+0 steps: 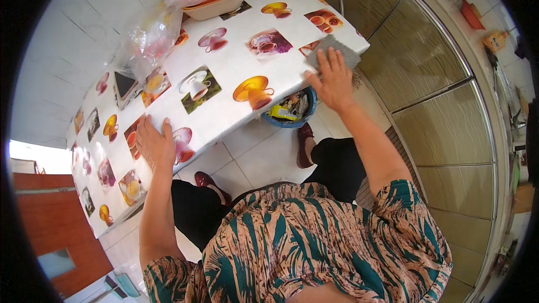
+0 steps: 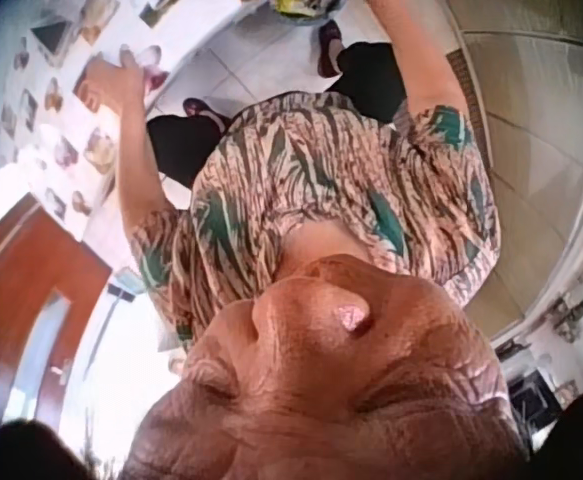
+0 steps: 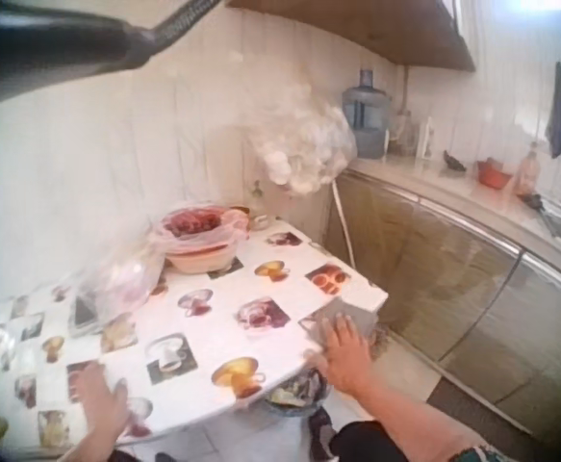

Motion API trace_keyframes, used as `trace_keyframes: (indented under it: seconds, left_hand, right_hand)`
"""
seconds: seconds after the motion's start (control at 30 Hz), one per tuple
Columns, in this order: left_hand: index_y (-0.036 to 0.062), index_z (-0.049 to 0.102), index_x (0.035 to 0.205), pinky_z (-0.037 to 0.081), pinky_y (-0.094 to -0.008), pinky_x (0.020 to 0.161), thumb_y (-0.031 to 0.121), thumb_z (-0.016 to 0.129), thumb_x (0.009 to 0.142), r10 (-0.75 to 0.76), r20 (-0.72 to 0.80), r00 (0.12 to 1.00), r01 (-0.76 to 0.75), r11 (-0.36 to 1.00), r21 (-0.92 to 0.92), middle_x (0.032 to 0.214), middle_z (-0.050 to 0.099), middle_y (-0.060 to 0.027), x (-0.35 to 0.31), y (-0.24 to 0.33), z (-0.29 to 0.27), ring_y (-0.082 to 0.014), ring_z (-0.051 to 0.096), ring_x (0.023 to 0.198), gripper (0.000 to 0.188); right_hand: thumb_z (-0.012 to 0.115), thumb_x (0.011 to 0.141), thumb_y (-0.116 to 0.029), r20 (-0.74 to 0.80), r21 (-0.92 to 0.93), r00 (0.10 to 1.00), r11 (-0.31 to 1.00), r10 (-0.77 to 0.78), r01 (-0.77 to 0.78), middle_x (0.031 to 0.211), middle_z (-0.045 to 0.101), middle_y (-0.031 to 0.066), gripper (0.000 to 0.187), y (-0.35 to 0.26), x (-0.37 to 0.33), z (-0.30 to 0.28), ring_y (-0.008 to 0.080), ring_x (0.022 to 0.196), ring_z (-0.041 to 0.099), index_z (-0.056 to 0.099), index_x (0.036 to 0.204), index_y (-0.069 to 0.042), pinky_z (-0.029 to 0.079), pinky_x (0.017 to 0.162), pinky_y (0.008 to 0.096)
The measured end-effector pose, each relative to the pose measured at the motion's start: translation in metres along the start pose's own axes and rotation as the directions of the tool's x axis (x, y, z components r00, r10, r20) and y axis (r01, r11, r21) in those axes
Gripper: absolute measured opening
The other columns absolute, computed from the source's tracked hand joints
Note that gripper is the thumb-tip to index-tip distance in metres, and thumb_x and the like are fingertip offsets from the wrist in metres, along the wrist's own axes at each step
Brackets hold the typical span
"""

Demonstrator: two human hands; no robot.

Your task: The person wipes the surface of a patterned table using a small grey cloth, moving it in circular and back-and-forth motions around objects including a phone and a bag of grapes.

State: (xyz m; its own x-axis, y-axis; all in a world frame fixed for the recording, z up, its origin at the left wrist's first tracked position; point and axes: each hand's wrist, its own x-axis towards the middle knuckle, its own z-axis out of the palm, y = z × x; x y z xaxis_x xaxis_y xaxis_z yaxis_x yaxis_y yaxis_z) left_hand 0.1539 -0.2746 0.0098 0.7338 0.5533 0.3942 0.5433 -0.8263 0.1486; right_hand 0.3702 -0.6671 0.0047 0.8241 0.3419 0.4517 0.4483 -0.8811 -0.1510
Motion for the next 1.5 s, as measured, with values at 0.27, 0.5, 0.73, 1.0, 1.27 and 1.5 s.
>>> trace_keyframes:
  seconds: [0.27,0.5,0.73,1.0,1.27,1.5]
  left_hand:
    - [-0.0005,0.048,0.134,0.022,-0.0481,0.114,0.041,0.047,0.096,-0.031,-0.013,0.999,0.030,0.997,-0.072,0.144,0.043,-0.0142,0.000,-0.006,0.005,-0.0322,0.035,0.136,0.056]
    - [-0.0049,0.051,0.129,0.024,-0.0468,0.112,0.040,0.043,0.099,-0.055,-0.095,0.994,0.029,0.966,-0.258,0.138,0.049,-0.0193,0.001,-0.006,0.011,-0.0343,0.040,0.132,0.055]
    - [-0.0057,0.054,0.123,0.030,-0.0472,0.109,0.038,0.045,0.099,-0.048,-0.140,0.989,0.014,0.973,-0.231,0.132,0.053,-0.0211,0.002,-0.014,0.016,-0.0356,0.046,0.125,0.052]
    - [-0.0047,0.055,0.121,0.031,-0.0477,0.108,0.037,0.044,0.099,-0.048,-0.183,0.982,-0.009,0.954,-0.298,0.128,0.054,-0.0206,-0.001,-0.006,0.012,-0.0363,0.048,0.122,0.049]
    - [-0.0036,0.058,0.116,0.032,-0.0473,0.107,0.035,0.041,0.101,-0.068,-0.220,0.973,-0.017,0.932,-0.361,0.123,0.058,-0.0211,-0.003,-0.006,0.007,-0.0364,0.049,0.119,0.045]
    - [-0.0001,0.062,0.113,0.034,-0.0458,0.105,0.033,0.039,0.101,-0.065,-0.216,0.974,-0.036,0.901,-0.433,0.120,0.062,-0.0169,-0.004,-0.007,-0.001,-0.0339,0.053,0.117,0.042]
  right_hand:
    - [0.054,0.089,-0.053,0.125,0.217,0.937,0.930,-0.327,0.296,0.152,0.030,0.0222,0.077,-0.163,-0.061,-0.019,0.0374,0.142,0.024,0.035,0.146,-0.005,0.025,0.109,0.0505]
    - [0.059,0.089,-0.044,0.154,0.377,0.790,0.774,-0.593,0.508,0.154,0.025,0.0198,0.075,-0.243,-0.076,-0.011,0.0338,0.144,0.021,0.031,0.148,-0.006,0.025,0.110,0.0453]
    - [0.058,0.091,-0.036,0.128,0.301,0.802,0.794,-0.583,0.529,0.152,0.034,0.0127,0.063,-0.188,-0.050,-0.016,0.0291,0.140,0.032,0.038,0.146,-0.013,0.031,0.107,0.0451]
    - [0.048,0.095,-0.044,-0.002,0.028,0.993,0.992,-0.122,0.122,0.148,0.039,0.0156,0.057,-0.112,-0.017,0.010,0.0319,0.138,0.033,0.045,0.141,-0.011,0.030,0.106,0.0500]
    - [0.043,0.095,-0.049,0.153,0.284,0.804,0.805,-0.575,0.522,0.153,0.031,0.0172,0.067,-0.266,-0.059,0.000,0.0301,0.144,0.024,0.036,0.147,-0.006,0.025,0.110,0.0474]
    - [0.058,0.089,-0.021,-0.039,0.720,0.921,0.628,-0.389,0.295,0.127,0.056,0.0233,0.038,-0.226,0.000,0.000,0.0383,0.113,0.054,0.055,0.122,-0.003,0.040,0.094,0.0495]
